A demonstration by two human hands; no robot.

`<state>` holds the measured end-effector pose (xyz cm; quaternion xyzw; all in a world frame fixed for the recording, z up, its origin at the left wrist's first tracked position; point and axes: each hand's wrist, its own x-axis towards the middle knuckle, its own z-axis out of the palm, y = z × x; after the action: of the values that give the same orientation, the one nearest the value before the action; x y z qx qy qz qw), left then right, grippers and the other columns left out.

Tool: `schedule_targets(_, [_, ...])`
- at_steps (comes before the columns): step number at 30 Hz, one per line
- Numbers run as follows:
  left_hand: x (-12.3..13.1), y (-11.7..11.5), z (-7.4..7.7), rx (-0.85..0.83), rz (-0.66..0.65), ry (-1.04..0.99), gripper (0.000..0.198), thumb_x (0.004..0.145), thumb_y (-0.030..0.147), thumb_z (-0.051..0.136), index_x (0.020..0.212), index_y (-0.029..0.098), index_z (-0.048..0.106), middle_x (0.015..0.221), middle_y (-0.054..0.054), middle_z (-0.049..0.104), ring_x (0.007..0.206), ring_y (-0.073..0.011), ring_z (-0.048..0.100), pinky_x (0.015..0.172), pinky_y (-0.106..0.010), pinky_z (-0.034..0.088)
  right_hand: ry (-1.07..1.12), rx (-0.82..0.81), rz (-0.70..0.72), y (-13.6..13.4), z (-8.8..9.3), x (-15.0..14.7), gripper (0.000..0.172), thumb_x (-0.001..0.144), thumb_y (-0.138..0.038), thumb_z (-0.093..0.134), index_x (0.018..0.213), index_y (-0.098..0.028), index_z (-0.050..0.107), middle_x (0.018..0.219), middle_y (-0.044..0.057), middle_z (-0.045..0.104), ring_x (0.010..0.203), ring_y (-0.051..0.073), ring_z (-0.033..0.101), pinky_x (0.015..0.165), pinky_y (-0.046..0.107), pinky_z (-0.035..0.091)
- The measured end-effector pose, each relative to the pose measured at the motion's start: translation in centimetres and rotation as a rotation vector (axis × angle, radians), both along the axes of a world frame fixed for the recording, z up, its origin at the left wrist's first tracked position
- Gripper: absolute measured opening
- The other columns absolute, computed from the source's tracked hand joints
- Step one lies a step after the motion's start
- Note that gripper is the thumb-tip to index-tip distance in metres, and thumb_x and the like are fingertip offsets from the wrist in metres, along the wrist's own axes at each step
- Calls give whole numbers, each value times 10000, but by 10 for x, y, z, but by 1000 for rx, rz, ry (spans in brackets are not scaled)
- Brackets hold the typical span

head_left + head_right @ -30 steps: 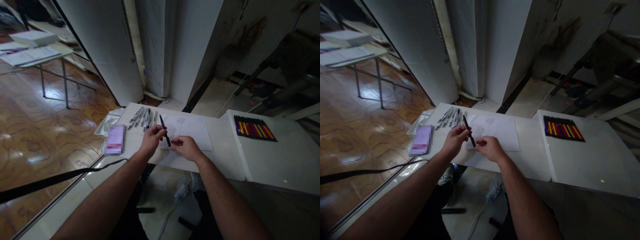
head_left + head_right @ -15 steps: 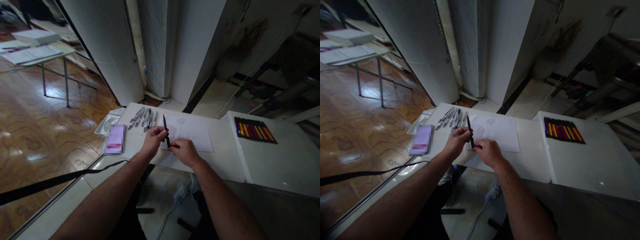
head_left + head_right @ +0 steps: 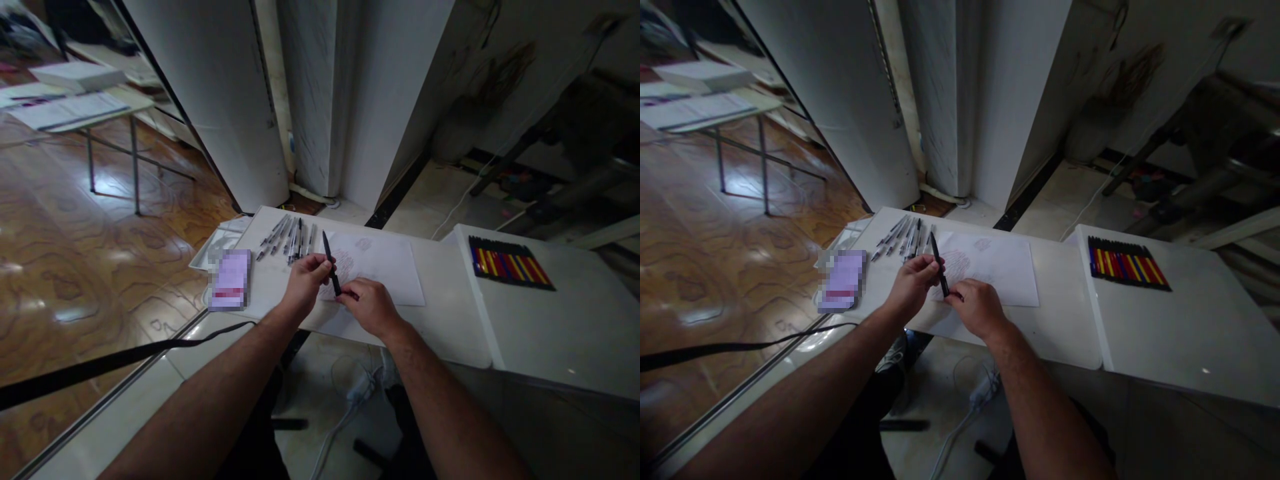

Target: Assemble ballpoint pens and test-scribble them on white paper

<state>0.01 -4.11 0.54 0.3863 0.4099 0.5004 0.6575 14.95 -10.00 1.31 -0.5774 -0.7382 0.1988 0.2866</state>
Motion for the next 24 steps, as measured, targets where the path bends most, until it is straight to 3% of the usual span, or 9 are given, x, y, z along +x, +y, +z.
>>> schedule_targets(9, [-3, 0, 6, -17, 44, 2, 205, 656, 280, 728, 783, 133, 665, 699, -19, 635, 550, -77, 492, 516, -219, 357, -9, -51, 24, -1, 1, 3, 19, 764, -212, 728, 764, -213, 709, 719, 11, 652, 654, 142, 569, 609, 249, 392])
schedule_targets(24, [-1, 0, -1, 18, 15, 9, 201, 672, 288, 724, 796, 137, 679, 693, -18, 641, 540, -75, 491, 515, -218, 359, -11, -25, -2, -1, 1, 1, 10, 785, -215, 704, 783, -220, 712, 760, 19, 680, 696, 153, 595, 635, 255, 403])
